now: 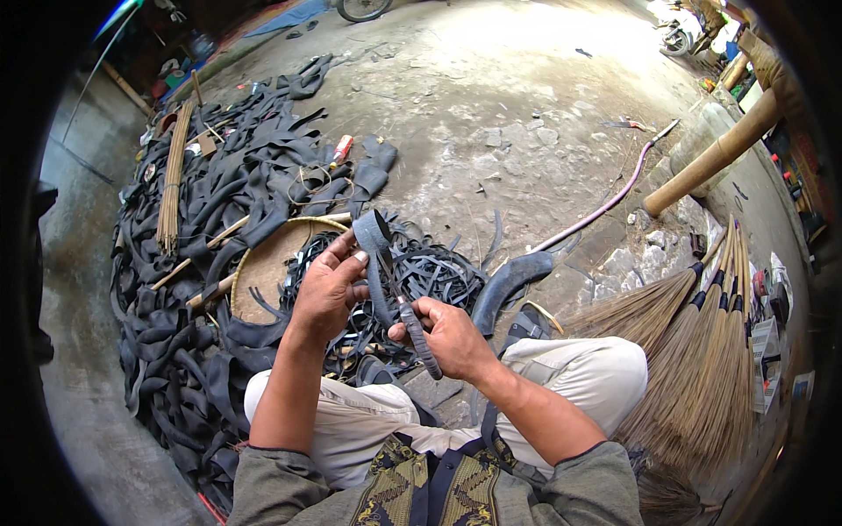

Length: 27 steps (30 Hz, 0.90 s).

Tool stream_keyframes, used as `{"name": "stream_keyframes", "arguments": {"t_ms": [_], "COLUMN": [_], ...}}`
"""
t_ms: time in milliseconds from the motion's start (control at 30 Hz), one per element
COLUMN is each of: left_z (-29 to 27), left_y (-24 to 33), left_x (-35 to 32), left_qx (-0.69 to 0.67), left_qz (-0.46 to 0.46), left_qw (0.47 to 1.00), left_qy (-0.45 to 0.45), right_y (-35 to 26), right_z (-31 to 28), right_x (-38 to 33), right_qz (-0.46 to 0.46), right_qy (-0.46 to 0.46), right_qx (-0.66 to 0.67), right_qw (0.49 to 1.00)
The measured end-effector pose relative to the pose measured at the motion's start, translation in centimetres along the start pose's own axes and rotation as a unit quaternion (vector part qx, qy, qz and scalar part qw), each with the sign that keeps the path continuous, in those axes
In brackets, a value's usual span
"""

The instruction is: The person sits on the floor and uses a knife to cut a rubber tire piece into narrow strips. They repeatedly slice the rubber, rotate the piece, and drop the cut strips into a pile on the ground.

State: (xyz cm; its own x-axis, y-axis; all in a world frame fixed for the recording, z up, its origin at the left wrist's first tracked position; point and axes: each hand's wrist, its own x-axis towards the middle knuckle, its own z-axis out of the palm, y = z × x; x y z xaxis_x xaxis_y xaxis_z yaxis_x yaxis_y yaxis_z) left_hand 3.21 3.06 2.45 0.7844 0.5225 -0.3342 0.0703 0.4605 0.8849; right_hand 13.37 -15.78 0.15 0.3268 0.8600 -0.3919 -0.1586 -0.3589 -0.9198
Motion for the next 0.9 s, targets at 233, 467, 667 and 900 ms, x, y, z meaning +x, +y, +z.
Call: {"name": "stream_keyframes", "arguments": {"t_ms": [233, 467, 667, 900], "left_z": [0.0, 0.8, 0.0, 0.6], "left_y": [-1.0, -0.2, 0.4, -0.9], "left_x": [-0.5, -0.7, -0.2, -0.6], "left_qx": [0.081, 0.053, 0.006, 0.033], "left_qz": [0.014, 0.013, 0.032, 0.025], "left_qw": [0.996, 0.998, 0.999, 0.999], "left_qy": [-0.019, -0.023, 0.012, -0.003], "right_y": [0.6, -0.3, -0.2, -0.5], "right_z": [0.2, -0.3, 0.5, 0.2], "right_x": [0.7, 0.0, -0.1, 0.2], "right_qz": [-0.11, -0.019, -0.026, -0.082], "right_qy": [0.053, 0.028, 0.004, 0.059], "right_qx": [-0.084, -0.046, 0.002, -0.113], "right_qw": [0.989, 0.998, 1.0, 0.988]}}
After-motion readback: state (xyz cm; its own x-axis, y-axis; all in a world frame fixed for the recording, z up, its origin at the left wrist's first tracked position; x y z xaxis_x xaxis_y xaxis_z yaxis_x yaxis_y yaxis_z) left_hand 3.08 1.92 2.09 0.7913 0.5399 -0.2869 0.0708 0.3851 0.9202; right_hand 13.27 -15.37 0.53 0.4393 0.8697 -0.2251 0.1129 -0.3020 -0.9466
